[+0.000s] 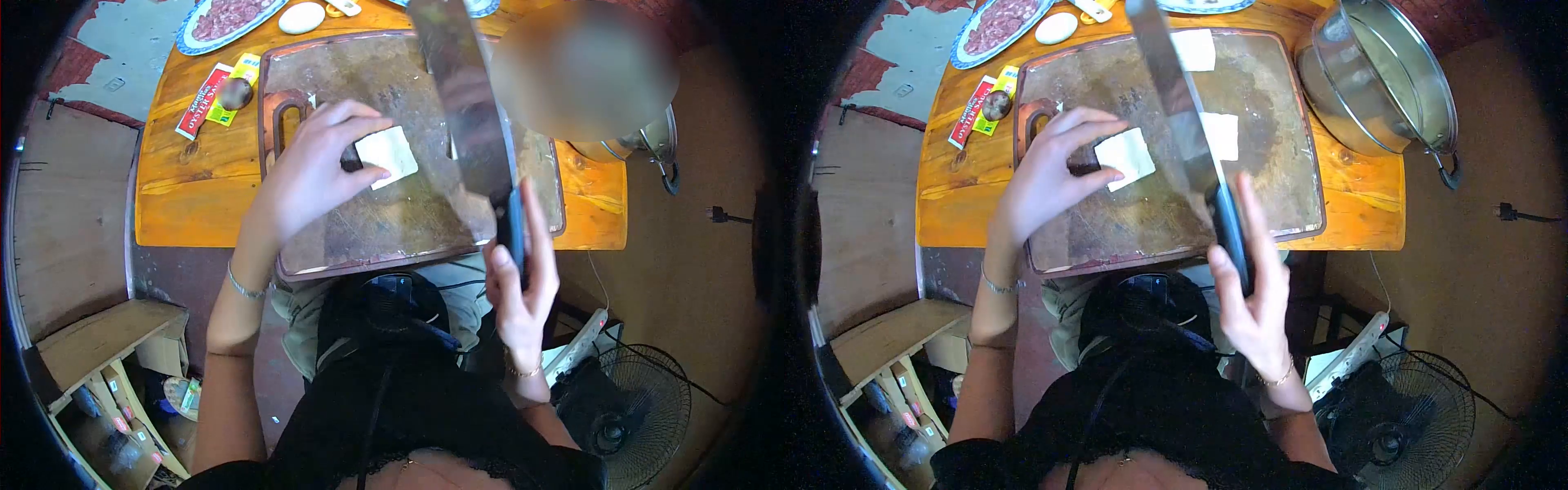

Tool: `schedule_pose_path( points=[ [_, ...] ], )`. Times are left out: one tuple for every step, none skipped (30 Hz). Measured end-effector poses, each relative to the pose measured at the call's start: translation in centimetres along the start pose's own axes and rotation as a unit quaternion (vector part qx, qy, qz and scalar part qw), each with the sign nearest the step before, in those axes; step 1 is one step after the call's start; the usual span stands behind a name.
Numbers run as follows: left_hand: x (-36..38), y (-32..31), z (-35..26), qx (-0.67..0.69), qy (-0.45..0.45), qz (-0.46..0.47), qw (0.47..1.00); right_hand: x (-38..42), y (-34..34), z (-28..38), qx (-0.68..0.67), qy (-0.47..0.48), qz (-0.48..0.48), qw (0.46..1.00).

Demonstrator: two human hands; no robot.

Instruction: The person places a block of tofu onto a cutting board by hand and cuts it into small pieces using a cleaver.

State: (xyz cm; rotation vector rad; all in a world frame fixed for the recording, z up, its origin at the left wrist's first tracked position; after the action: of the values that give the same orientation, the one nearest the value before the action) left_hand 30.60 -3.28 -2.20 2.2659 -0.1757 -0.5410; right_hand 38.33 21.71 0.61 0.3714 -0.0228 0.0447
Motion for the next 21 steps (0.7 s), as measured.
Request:
schedule_pose_path(
  points=[
    [0.6,-0.1,-0.4,0.015,0.024,-0.016,0.999,0.8,0.0,-0.4,0.014,-0.026,0.035,0.999],
    [1.1,-0.3,-0.5,0.007,0.023,-0.019,1.0,1.4,0.0,-0.7,0.016,-0.049,0.054,0.997],
    [1.5,-0.6,-0.4,0.001,0.021,-0.021,1.0,1.9,-0.1,-0.4,0.008,-0.076,0.066,0.995],
    [1.8,-0.8,-0.3,-0.006,0.019,-0.023,1.0,2.2,-0.4,0.2,-0.024,-0.119,0.075,0.99],
    [1.9,-1.0,-0.3,-0.022,0.012,-0.03,0.999,2.7,-0.9,-0.5,-0.004,-0.057,0.083,0.995],
    [2.0,-1.2,-0.2,-0.019,0.009,-0.035,0.999,2.9,-0.9,-1.0,0.019,-0.012,0.088,0.996],
    [2.1,-1.3,-0.1,-0.016,0.007,-0.04,0.999,3.1,-1.0,-1.4,0.025,-0.001,0.089,0.996],
    [2.2,-1.4,-0.1,-0.013,0.006,-0.044,0.999,3.2,-1.0,-1.5,0.031,0.003,0.089,0.996],
    [2.2,-1.4,-0.1,-0.012,0.002,-0.048,0.999,3.2,-1.0,-1.7,0.037,0.007,0.089,0.995],
    [2.2,-1.5,-0.1,-0.012,-0.002,-0.053,0.999,3.1,-1.0,-1.7,0.043,0.005,0.087,0.995],
    [2.2,-1.5,-0.1,-0.011,-0.005,-0.057,0.998,3.2,-1.0,-1.7,0.047,0.007,0.086,0.995],
    [2.2,-1.6,0.0,-0.003,-0.005,-0.06,0.998,3.2,-1.0,-1.7,0.052,0.008,0.084,0.995],
    [2.2,-1.7,0.1,0.004,-0.005,-0.063,0.998,3.2,-1.0,-1.7,0.055,0.014,0.083,0.995],
    [2.2,-1.8,0.1,0.012,-0.005,-0.066,0.998,3.3,-1.0,-1.7,0.058,0.019,0.081,0.995],
    [2.2,-1.8,0.1,0.011,-0.005,-0.067,0.998,3.3,-1.1,-1.7,0.06,0.023,0.08,0.995],
    [2.2,-1.8,0.1,0.01,-0.005,-0.068,0.998,3.3,-1.0,-1.7,0.063,0.025,0.079,0.995],
    [2.2,-1.8,0.0,0.009,-0.005,-0.068,0.998,3.4,-1.0,-1.6,0.063,0.023,0.079,0.995],
    [2.1,-1.9,0.0,0.009,-0.008,-0.07,0.997,3.4,-1.0,-1.6,0.063,0.02,0.079,0.995],
    [2.1,-1.9,0.1,0.01,-0.011,-0.071,0.997,3.4,-1.0,-1.5,0.06,0.015,0.08,0.995],
    [2.1,-1.9,0.1,0.01,-0.014,-0.072,0.997,3.5,-1.0,-1.4,0.062,0.013,0.081,0.995],
    [2.1,-1.9,0.1,0.005,-0.013,-0.069,0.998,3.5,-1.1,-1.3,0.064,0.011,0.082,0.995]
  ],
)
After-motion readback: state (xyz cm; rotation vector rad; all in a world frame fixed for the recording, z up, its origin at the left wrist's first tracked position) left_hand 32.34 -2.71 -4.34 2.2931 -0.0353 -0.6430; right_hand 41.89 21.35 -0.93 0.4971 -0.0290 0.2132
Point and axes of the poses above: each hand's wrist, its own x-axis away from the middle knuckle, its own y-axis out of the back of the hand, z = x × y, the point moved 1 cm from there along -x, towards the middle knuckle, and after that the axes turned 3 degrees about -z, right-handed, at the moved point
